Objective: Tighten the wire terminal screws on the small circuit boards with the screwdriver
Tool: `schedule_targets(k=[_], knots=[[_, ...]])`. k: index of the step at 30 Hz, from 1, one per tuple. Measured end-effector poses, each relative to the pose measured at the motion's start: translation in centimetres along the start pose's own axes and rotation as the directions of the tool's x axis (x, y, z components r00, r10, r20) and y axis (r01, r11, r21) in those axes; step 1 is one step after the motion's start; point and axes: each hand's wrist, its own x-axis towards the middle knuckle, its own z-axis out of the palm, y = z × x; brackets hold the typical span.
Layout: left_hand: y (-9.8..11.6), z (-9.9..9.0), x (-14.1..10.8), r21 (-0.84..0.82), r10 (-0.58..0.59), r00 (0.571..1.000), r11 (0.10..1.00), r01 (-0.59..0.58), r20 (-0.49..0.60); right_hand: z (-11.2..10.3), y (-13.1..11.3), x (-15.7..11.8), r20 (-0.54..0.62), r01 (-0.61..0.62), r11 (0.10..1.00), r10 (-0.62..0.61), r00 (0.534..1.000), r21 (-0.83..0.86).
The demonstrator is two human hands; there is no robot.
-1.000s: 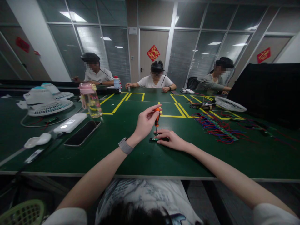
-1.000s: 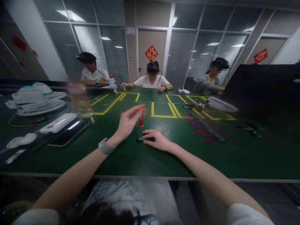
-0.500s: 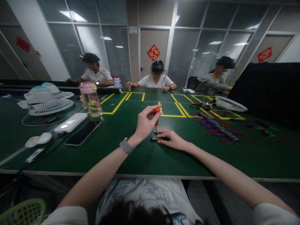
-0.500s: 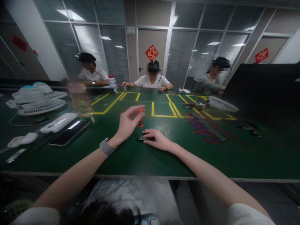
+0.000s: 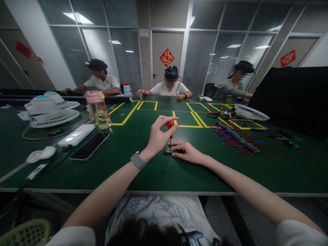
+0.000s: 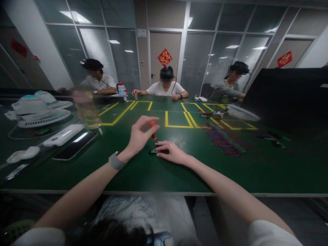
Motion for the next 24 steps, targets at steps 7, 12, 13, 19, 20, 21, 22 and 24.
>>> schedule_targets(k=[7,12,13,19,20,21,22,24], knots=[[-0.05,-0.04,-0.02,-0.102,-0.058,0.996,0.993,0.065,0.074,-0.09,-0.06,0.02,0.009,0.0,1.0,0.001,1.0,-0.015],[0.11,-0.16,0.0,0.023,-0.016,1.0,1.0,0.016,-0.002,-0.09,-0.01,0.0,0.008,0.0,1.0,0.0,1.0,-0.016],[0.13,-0.21,0.02,0.07,0.001,1.0,0.998,0.001,-0.026,-0.08,0.0,0.0,0.008,0.002,1.0,-0.002,1.0,-0.019],[-0.18,-0.11,0.05,-0.094,-0.066,0.997,0.993,0.069,0.035,0.0,0.05,0.05,0.009,0.012,0.999,-0.012,1.0,-0.032],[-0.2,-0.05,0.04,-0.143,-0.088,0.995,0.985,0.094,0.05,-0.01,0.03,0.06,0.01,0.011,0.999,-0.011,1.0,-0.032],[-0.19,0.01,0.03,-0.175,-0.107,0.993,0.978,0.115,0.056,-0.02,0.02,0.07,0.011,0.009,0.999,-0.009,1.0,-0.031],[-0.16,0.04,0.02,-0.184,-0.119,0.992,0.975,0.126,0.051,-0.04,0.0,0.07,0.011,0.007,1.0,-0.007,1.0,-0.028],[-0.06,0.04,0.01,-0.135,-0.098,0.995,0.986,0.099,0.018,-0.07,-0.04,0.07,0.012,0.0,1.0,0.0,1.0,-0.023]])
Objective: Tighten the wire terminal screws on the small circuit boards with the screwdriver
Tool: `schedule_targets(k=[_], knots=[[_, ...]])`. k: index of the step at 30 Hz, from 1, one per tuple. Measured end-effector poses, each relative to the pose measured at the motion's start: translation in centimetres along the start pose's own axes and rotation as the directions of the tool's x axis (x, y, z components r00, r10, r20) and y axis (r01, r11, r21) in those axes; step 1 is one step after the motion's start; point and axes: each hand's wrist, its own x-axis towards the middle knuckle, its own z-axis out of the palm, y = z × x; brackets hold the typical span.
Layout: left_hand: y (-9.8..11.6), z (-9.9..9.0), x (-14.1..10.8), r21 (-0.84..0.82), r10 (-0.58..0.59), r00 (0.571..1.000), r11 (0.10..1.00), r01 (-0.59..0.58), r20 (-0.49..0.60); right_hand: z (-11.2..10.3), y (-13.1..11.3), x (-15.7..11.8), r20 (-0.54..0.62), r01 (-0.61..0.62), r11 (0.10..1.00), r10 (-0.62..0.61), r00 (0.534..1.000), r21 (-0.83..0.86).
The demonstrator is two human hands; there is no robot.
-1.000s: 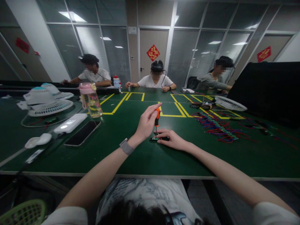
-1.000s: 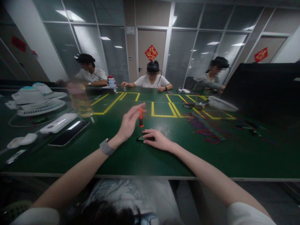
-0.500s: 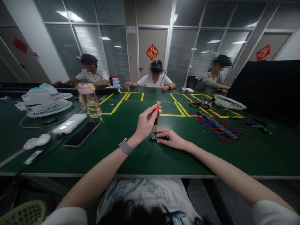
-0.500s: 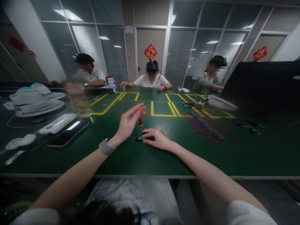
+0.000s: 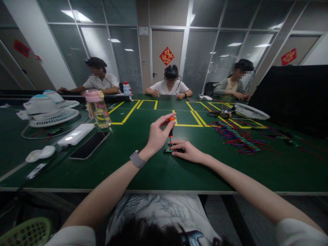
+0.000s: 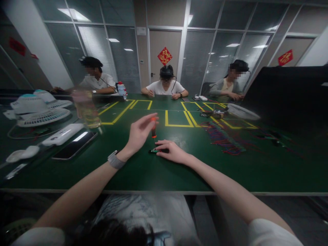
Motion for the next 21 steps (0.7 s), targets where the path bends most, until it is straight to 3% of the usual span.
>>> schedule_targets(k=[4,11,17,21], knots=[[0.15,-0.15,0.03,0.159,0.098,0.995,0.983,-0.091,-0.035,0.0,0.04,-0.03,-0.004,-0.002,1.0,0.002,1.0,0.002],[0.37,0.04,0.01,-0.043,-0.023,0.998,0.999,0.025,0.059,-0.02,0.13,-0.09,-0.004,0.008,1.0,-0.008,1.0,0.021],[0.14,0.02,-0.06,0.12,0.056,0.998,0.991,-0.052,-0.025,-0.1,0.1,-0.08,0.008,0.01,1.0,-0.01,1.0,0.01],[-0.03,0.02,0.01,0.084,0.05,0.999,0.995,-0.051,0.009,-0.06,0.13,-0.09,-0.007,0.019,1.0,-0.019,1.0,0.018]])
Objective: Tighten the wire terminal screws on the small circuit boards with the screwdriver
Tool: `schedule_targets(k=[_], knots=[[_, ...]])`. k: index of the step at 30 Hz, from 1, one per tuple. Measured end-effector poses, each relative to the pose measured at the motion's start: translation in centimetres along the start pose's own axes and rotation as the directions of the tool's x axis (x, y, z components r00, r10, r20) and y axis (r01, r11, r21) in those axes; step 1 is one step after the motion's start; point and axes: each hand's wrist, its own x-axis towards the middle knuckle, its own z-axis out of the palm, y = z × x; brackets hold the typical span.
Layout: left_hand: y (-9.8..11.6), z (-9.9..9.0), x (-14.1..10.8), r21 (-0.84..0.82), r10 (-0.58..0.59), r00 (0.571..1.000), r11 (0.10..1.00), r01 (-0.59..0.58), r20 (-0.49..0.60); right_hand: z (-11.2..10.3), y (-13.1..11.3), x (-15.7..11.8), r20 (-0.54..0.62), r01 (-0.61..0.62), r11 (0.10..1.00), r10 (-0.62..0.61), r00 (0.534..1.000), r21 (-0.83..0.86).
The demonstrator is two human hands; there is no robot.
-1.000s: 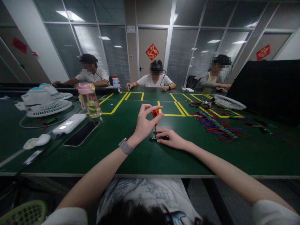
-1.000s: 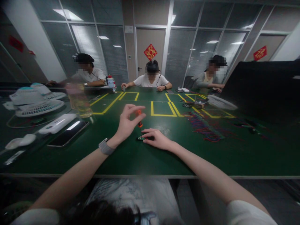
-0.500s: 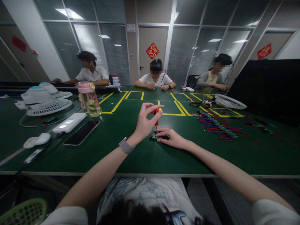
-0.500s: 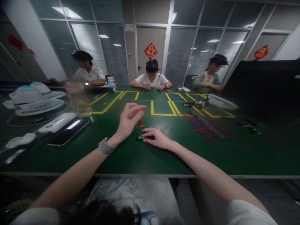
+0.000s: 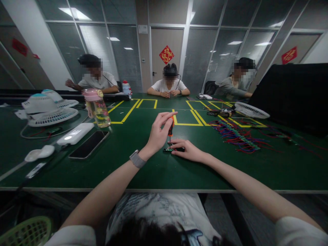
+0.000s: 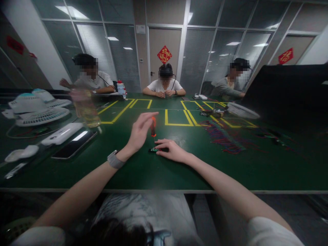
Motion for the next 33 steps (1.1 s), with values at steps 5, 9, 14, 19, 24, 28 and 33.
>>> schedule_targets(k=[5,9,14,19,24,28,33], knots=[[0.17,0.1,-0.05,-0.04,-0.018,1.0,0.999,0.018,-0.003,0.0,0.02,-0.01,-0.002,-0.003,1.0,0.003,1.0,0.006],[0.05,0.0,-0.12,0.063,0.022,0.998,0.998,-0.018,-0.062,0.0,0.03,-0.04,0.002,0.002,1.0,-0.002,1.0,-0.006],[0.1,0.02,-0.17,-0.028,-0.004,1.0,1.0,0.004,0.022,-0.02,-0.06,-0.01,0.007,-0.009,1.0,0.009,1.0,-0.022],[0.4,0.18,-0.32,-0.039,0.005,1.0,0.999,-0.006,-0.02,-0.04,-0.03,0.01,0.011,-0.002,1.0,0.002,1.0,-0.026],[0.18,0.07,-0.28,0.054,0.044,0.998,0.998,-0.042,-0.036,0.03,0.06,-0.04,0.002,0.009,1.0,-0.008,1.0,-0.016],[0.08,0.16,-0.24,-0.072,-0.018,1.0,0.997,0.019,0.016,0.03,0.03,-0.03,0.003,0.002,1.0,-0.002,1.0,-0.026],[0.0,0.2,-0.21,0.006,0.012,0.999,1.0,-0.012,-0.042,0.1,0.17,-0.01,-0.007,0.019,0.999,-0.019,1.0,-0.037]])
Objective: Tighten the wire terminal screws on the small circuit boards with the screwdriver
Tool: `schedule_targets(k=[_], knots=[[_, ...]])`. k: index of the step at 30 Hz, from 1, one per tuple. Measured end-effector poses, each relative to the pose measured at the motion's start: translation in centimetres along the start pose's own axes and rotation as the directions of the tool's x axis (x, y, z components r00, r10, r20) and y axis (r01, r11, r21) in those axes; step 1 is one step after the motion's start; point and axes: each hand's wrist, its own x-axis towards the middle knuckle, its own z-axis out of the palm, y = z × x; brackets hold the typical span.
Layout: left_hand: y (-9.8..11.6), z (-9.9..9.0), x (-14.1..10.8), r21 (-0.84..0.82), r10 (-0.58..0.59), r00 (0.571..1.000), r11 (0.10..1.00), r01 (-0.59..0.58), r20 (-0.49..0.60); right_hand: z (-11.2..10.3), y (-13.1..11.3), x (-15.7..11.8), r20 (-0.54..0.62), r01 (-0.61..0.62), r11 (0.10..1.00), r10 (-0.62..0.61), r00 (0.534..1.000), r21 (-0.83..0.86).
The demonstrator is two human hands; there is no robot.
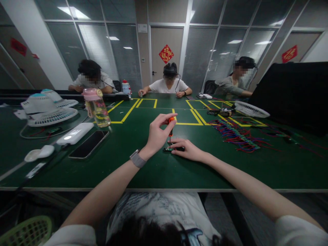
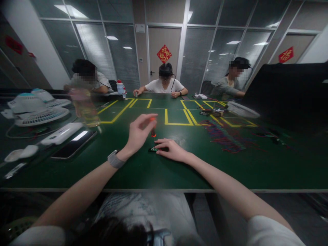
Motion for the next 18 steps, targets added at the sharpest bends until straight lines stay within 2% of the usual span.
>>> schedule_targets(k=[4,8,10,15,18], knots=[[-0.29,-0.12,0.02,0.073,0.041,0.999,0.997,-0.04,-0.013,0.13,0.16,-0.03,-0.004,0.003,1.0,-0.003,1.0,0.004],[-0.24,-0.03,-0.02,-0.084,-0.014,0.996,0.996,0.021,0.087,0.16,0.14,-0.02,0.004,-0.007,1.0,0.007,1.0,0.006],[-0.06,0.04,-0.04,-0.113,-0.038,0.995,0.992,0.048,0.092,0.15,0.12,-0.01,0.001,-0.009,1.0,0.009,1.0,0.006],[-0.07,-0.07,-0.08,0.038,0.02,1.0,0.999,-0.02,0.014,0.11,0.05,0.02,-0.001,-0.004,1.0,0.004,1.0,0.016],[-0.31,-0.17,-0.05,0.061,0.032,0.999,0.998,-0.033,0.021,0.03,-0.05,0.04,0.0,-0.007,1.0,0.007,1.0,0.017]])
